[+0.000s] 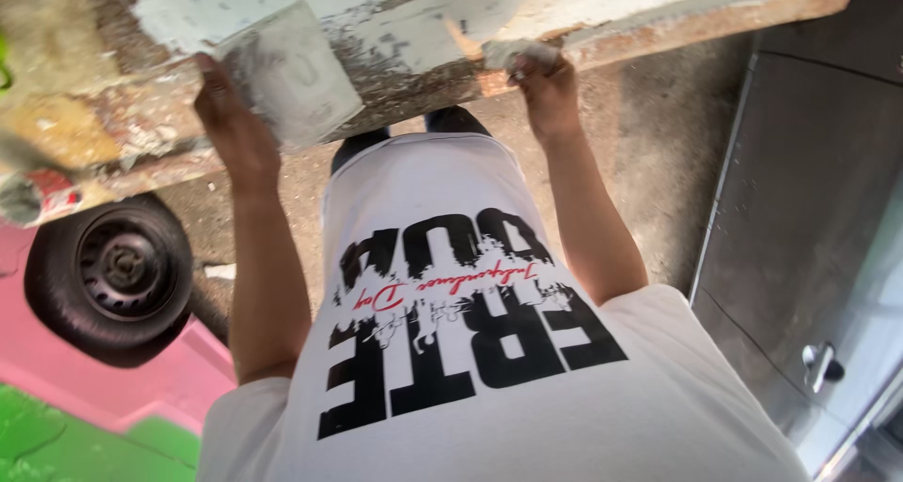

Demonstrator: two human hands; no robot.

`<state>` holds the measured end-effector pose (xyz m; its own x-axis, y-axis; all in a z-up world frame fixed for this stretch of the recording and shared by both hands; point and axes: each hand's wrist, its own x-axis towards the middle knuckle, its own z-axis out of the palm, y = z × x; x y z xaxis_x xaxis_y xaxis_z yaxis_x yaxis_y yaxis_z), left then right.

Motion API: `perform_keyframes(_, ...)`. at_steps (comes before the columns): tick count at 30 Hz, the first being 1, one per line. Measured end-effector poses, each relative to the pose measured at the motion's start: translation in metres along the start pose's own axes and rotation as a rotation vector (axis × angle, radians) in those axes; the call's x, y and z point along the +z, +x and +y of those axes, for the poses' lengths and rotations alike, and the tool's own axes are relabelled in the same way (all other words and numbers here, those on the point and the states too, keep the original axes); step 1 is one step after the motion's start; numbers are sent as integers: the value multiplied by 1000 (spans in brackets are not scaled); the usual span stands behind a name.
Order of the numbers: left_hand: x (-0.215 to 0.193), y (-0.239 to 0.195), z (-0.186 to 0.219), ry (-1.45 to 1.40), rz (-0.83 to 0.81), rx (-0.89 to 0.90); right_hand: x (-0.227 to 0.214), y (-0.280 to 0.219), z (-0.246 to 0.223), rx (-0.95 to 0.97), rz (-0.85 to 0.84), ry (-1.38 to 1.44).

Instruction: The person applies white plaster to a concrete ledge using a putty knife and a plastic container. They repeatedly scoop plaster from a can, transfer it to the container, and spread it along the ledge surface.

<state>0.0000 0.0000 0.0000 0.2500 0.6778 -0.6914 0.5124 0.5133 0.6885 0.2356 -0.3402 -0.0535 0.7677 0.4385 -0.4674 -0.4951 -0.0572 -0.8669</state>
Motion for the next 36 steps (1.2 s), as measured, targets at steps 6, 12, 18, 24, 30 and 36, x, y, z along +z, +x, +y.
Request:
perform_keyframes(6,13,34,-22,-167,-135,119,-105,5,-72,-136,312,-400)
perform_keyframes(12,73,14,-32,-519,-263,174,-115,42,-71,-484,-91,-1145)
perform_keyframes(18,133,-34,-66,-293,-86,189,-107,48,-41,-833,-339,-1508)
perform_keyframes(24,151,-65,-73,-556,-88,219,-128,25,-54,-907,-417,-1510)
perform_keyframes(30,146,-78,-75,-640,-21,240,-119,57,-52,-893,-383,-1324)
perform_keyframes(36,140,-85,-83,-615,-14,264,-123,37,-53,-868,-531,-1378)
